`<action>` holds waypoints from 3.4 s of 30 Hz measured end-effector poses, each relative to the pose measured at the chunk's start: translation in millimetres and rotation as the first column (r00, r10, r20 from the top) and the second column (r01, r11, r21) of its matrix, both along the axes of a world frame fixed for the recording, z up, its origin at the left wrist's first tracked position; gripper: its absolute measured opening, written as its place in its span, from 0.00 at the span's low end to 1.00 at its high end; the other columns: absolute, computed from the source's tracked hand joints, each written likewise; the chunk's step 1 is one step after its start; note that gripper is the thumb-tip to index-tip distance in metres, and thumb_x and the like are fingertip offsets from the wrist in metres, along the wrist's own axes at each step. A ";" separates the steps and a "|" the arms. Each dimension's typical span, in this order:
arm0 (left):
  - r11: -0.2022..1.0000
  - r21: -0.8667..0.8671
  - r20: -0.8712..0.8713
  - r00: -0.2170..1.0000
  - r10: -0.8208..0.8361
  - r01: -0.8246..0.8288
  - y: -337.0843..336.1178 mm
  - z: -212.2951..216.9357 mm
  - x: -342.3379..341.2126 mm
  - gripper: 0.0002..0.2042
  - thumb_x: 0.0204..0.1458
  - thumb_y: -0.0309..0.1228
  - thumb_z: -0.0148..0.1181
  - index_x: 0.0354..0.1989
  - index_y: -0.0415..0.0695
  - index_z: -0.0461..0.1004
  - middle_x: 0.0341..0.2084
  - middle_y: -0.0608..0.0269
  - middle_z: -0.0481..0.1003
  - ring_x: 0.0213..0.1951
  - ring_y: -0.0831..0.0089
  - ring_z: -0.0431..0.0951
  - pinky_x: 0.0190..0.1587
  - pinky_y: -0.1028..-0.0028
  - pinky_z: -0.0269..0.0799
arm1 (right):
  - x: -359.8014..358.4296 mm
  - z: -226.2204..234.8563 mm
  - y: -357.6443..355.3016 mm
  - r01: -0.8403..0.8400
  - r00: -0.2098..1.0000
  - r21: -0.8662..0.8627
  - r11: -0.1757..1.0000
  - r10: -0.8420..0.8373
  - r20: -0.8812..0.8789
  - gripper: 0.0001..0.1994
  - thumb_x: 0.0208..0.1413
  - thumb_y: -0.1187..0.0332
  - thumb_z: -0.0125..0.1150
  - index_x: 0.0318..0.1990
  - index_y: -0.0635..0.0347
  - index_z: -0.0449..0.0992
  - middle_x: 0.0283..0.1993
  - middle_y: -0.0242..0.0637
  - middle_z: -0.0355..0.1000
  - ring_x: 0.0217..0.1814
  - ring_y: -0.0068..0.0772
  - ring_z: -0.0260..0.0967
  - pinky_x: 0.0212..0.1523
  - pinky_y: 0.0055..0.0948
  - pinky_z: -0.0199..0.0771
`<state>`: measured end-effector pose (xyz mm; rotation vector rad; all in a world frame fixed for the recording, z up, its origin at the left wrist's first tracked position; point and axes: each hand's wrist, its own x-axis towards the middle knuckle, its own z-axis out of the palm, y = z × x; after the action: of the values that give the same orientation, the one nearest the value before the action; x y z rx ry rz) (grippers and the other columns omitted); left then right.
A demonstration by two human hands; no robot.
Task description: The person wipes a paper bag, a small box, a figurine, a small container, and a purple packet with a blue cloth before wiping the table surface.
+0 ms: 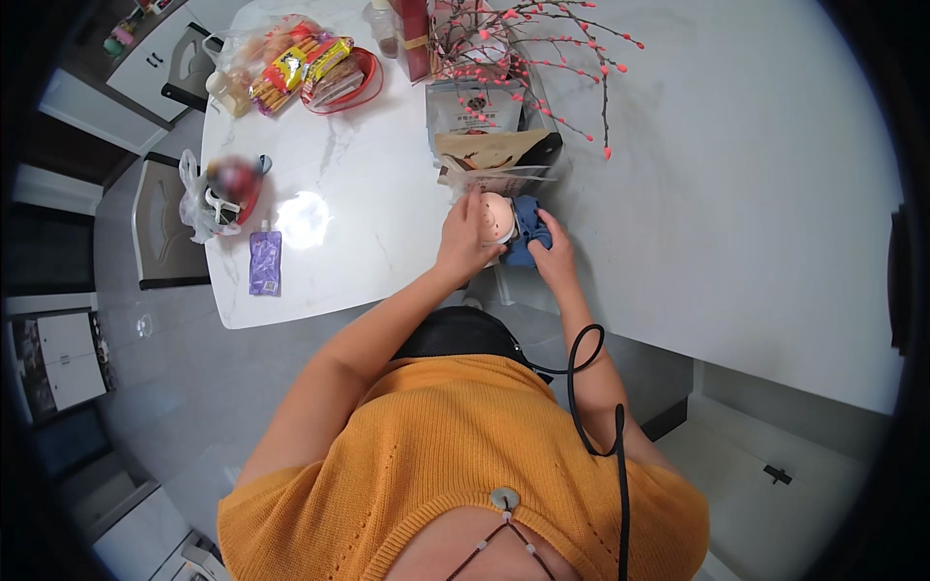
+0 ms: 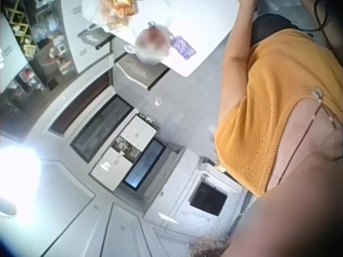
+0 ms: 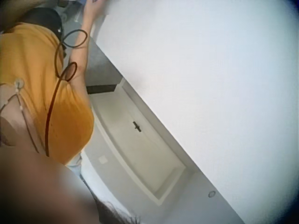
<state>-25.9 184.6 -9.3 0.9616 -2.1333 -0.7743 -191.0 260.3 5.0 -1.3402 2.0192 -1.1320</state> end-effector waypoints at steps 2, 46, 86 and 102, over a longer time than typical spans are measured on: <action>0.998 -0.069 -0.011 1.000 -0.005 0.005 -2.7 -10.6 -6.5 0.48 0.22 0.30 0.71 0.56 0.36 0.48 0.49 0.43 0.58 0.50 0.48 0.60 0.51 0.62 0.58 | -2.3 1.0 -1.9 -0.018 1.000 0.020 1.000 0.018 0.011 0.24 0.38 0.71 0.51 0.49 0.57 0.66 0.46 0.45 0.66 0.48 0.42 0.64 0.48 0.31 0.63; 0.900 0.431 -0.284 0.936 0.208 -0.069 29.7 75.7 164.3 0.47 0.27 0.32 0.66 0.58 0.35 0.44 0.48 0.49 0.57 0.52 0.61 0.60 0.53 0.70 0.58 | 80.7 111.5 -15.5 -0.394 0.799 -0.128 0.910 0.408 0.442 0.22 0.37 0.75 0.51 0.46 0.64 0.67 0.42 0.35 0.67 0.44 0.26 0.63 0.48 0.20 0.59; 0.971 0.163 -0.147 0.969 0.200 -0.176 29.6 85.5 161.3 0.38 0.26 0.28 0.67 0.52 0.40 0.56 0.48 0.52 0.61 0.51 0.59 0.61 0.52 0.68 0.59 | 152.7 84.1 -51.0 -0.619 0.623 -0.142 0.773 0.592 0.511 0.20 0.41 0.64 0.63 0.42 0.57 0.65 0.50 0.43 0.58 0.52 0.32 0.58 0.51 0.26 0.58; 0.963 -0.003 -0.201 0.944 0.262 -0.268 28.1 84.1 155.6 0.39 0.24 0.25 0.69 0.52 0.40 0.56 0.48 0.52 0.60 0.51 0.57 0.61 0.52 0.68 0.60 | 148.5 70.8 -47.8 -0.464 0.869 -0.286 0.838 0.493 0.034 0.11 0.38 0.66 0.61 0.30 0.61 0.70 0.44 0.44 0.64 0.46 0.43 0.60 0.48 0.34 0.59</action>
<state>129.8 212.7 74.8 1.0810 -1.7932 -0.6704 -42.5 212.4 75.8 -1.7537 1.3639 -1.2278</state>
